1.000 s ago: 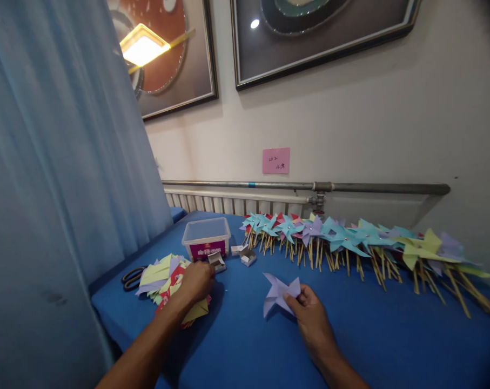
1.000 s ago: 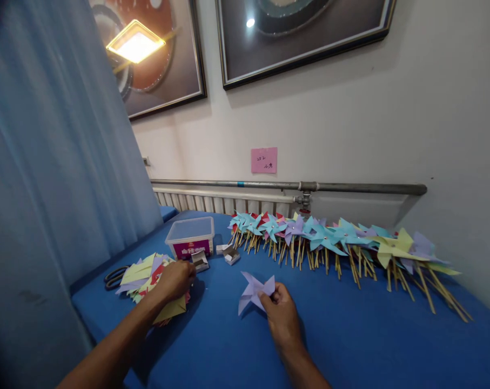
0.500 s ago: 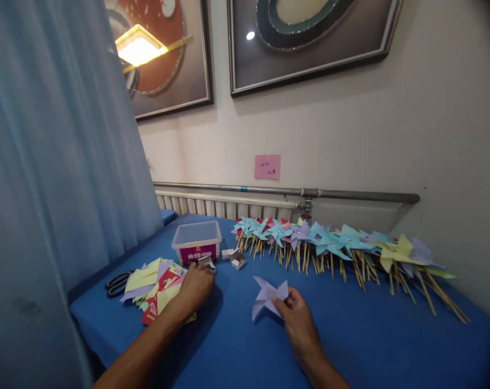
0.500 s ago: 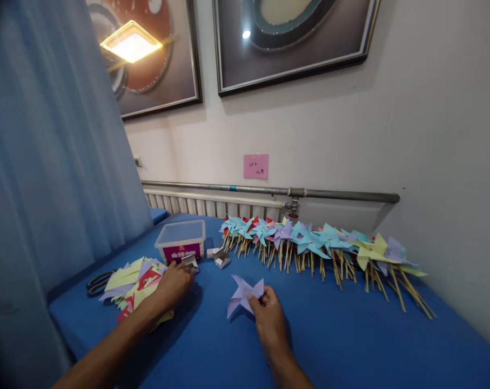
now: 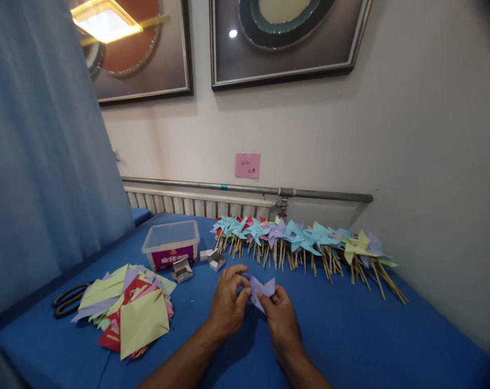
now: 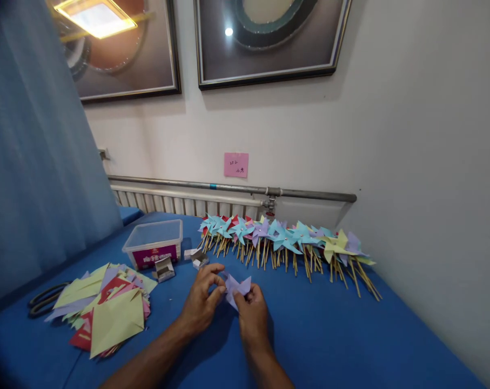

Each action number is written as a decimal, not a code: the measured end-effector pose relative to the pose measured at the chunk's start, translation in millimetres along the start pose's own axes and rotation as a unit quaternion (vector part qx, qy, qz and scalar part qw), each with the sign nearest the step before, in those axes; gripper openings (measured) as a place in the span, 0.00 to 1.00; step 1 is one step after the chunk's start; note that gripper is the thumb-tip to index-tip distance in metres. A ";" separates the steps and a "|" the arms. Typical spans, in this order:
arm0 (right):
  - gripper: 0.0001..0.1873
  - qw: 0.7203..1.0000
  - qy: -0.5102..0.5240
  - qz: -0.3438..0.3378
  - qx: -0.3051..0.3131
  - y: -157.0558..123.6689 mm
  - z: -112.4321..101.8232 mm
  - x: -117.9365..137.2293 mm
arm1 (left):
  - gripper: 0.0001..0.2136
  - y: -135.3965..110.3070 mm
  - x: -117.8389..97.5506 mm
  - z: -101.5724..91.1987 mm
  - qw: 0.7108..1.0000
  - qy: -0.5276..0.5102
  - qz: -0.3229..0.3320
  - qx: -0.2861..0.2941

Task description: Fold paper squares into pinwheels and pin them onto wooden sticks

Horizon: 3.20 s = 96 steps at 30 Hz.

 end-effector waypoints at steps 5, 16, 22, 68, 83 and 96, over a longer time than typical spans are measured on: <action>0.14 0.999 -0.013 -0.018 -0.028 3.1 -3.3 1.2 | 0.05 -9.2 6.5 -1.1 0.995 -0.040 -0.082 -0.043; 0.16 0.998 -0.045 -0.030 -0.026 -4.4 7.6 8.4 | 0.03 -10.3 13.9 8.8 0.979 -0.148 -0.142 -0.004; 0.17 0.999 -0.034 -0.023 -0.018 -6.6 8.4 7.6 | 0.04 -10.0 13.5 11.0 0.982 -0.136 -0.127 0.006; 0.16 0.999 -0.016 -0.021 0.027 -7.1 8.1 8.1 | 0.07 -9.7 5.0 15.0 0.989 -0.091 -0.117 -0.008; 0.21 1.000 0.013 -0.003 0.014 -6.9 10.7 7.7 | 0.08 -8.3 5.8 11.0 0.986 -0.112 -0.126 0.015; 0.17 1.000 0.002 -0.019 0.023 -8.0 12.3 7.4 | 0.09 -8.1 2.1 11.0 0.973 -0.142 -0.181 -0.011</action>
Point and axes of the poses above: each hand's wrist, its own y-axis towards the middle knuckle, its own z-axis out of the palm, x = y × z, the point moved 1 cm from there along y, towards the middle knuckle, and after that the axes turned 1 degree about z, right-handed, at the moved point
